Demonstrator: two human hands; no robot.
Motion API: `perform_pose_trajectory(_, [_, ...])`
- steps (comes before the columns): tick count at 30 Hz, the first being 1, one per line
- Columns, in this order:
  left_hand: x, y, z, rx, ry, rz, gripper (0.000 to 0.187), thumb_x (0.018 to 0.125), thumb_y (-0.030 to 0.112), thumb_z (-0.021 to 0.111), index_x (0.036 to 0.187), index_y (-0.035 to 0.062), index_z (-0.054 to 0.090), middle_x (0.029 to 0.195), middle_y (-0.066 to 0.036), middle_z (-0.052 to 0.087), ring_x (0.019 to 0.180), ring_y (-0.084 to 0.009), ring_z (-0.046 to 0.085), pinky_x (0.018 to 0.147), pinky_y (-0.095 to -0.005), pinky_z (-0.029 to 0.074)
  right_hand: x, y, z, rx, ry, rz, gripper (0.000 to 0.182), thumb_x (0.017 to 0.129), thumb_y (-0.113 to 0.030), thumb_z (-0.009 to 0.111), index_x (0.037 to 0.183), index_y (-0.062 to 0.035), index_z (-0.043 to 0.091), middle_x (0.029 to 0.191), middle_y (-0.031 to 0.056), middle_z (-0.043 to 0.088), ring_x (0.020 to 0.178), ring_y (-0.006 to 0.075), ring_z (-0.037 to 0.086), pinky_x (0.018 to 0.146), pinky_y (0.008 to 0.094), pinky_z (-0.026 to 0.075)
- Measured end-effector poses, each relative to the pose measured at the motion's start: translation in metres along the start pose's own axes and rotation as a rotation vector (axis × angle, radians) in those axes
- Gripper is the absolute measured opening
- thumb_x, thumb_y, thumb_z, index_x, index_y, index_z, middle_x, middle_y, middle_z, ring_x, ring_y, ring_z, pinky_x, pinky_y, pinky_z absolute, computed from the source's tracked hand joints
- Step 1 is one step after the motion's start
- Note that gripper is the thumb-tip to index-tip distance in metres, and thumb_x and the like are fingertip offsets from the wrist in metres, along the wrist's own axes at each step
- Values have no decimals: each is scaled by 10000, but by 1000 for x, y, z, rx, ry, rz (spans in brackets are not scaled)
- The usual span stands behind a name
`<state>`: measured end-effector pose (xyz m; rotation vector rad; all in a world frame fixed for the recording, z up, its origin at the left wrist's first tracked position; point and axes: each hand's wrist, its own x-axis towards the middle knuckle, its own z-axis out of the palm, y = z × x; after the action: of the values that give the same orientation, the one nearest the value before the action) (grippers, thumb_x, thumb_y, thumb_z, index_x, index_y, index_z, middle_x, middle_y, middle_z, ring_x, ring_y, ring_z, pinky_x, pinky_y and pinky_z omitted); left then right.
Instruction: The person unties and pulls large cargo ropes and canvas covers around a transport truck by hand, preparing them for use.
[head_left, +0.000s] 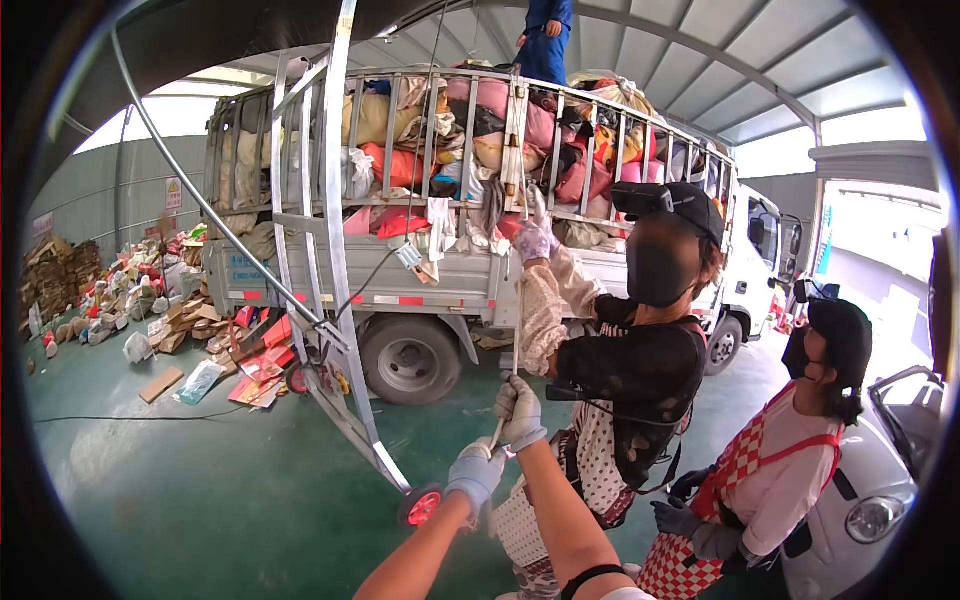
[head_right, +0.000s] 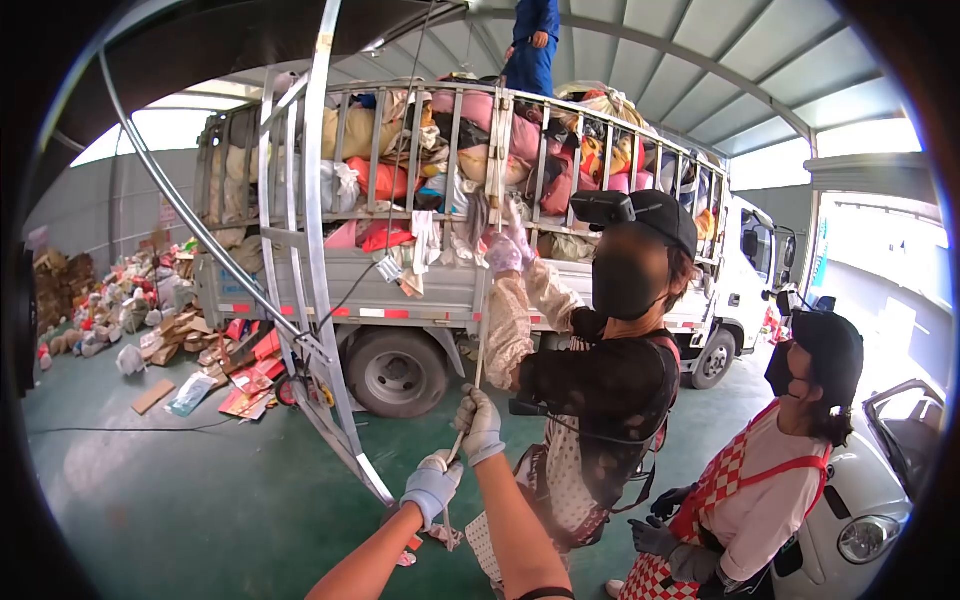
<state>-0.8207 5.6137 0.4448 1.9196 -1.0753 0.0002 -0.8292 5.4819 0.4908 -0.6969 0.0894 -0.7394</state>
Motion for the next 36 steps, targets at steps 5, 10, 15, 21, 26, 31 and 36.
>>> perform_pose_trajectory(5, [2, -9, -7, -4, -17, -40, 246, 779, 312, 435, 884, 112, 533, 706, -126, 570, 677, -305, 559, 614, -415, 426, 3, 7, 7, 7, -26, 20, 125, 853, -191, 384, 857, -93, 462, 503, -69, 330, 357, 39, 231, 322, 187, 180])
perform_pose_trajectory(10, [4, -10, -8, 53, 57, 44, 266, 774, 343, 445, 903, 129, 537, 637, -115, 565, 599, -289, 564, 573, -398, 434, 1, 3, 13, 79, -38, 45, 124, 854, -206, 388, 820, -113, 461, 494, -78, 317, 358, 40, 234, 323, 190, 171])
perform_pose_trajectory(15, [-3, 6, -18, -45, -75, -57, 263, 778, 298, 455, 905, 82, 534, 849, -157, 569, 800, -322, 545, 692, -406, 424, -2, -1, 11, 31, -40, 23, 127, 853, -206, 385, 816, -115, 465, 494, -83, 324, 358, 36, 234, 321, 190, 169])
perform_pose_trajectory(21, [0, -5, -11, -95, 40, 39, 230, 755, 272, 491, 871, 85, 557, 624, -116, 560, 571, -263, 558, 549, -365, 433, -6, -1, 22, 27, -28, 26, 119, 857, -200, 386, 845, -108, 460, 494, -81, 304, 357, 32, 213, 316, 188, 159])
perform_pose_trajectory(26, [-1, -7, -8, -46, 77, 54, 222, 755, 264, 495, 878, 88, 554, 604, -100, 554, 537, -232, 553, 523, -352, 431, -9, -3, 24, 46, -43, 29, 119, 856, -198, 384, 842, -105, 458, 494, -80, 304, 354, 35, 210, 314, 187, 157])
perform_pose_trajectory(31, [-5, -5, -7, -59, 85, 25, 242, 759, 287, 490, 890, 93, 550, 617, -103, 559, 561, -248, 558, 542, -363, 432, -13, -6, 25, 49, -91, 47, 122, 852, -211, 388, 818, -122, 465, 493, -86, 313, 357, 34, 226, 326, 189, 175])
perform_pose_trajectory(36, [-5, 3, -18, 5, 36, 5, 242, 772, 293, 471, 902, 104, 546, 670, -126, 565, 622, -285, 559, 583, -387, 430, -13, -2, 30, 48, -52, 37, 138, 861, -201, 377, 850, -89, 458, 500, -78, 293, 362, 36, 202, 326, 185, 160])
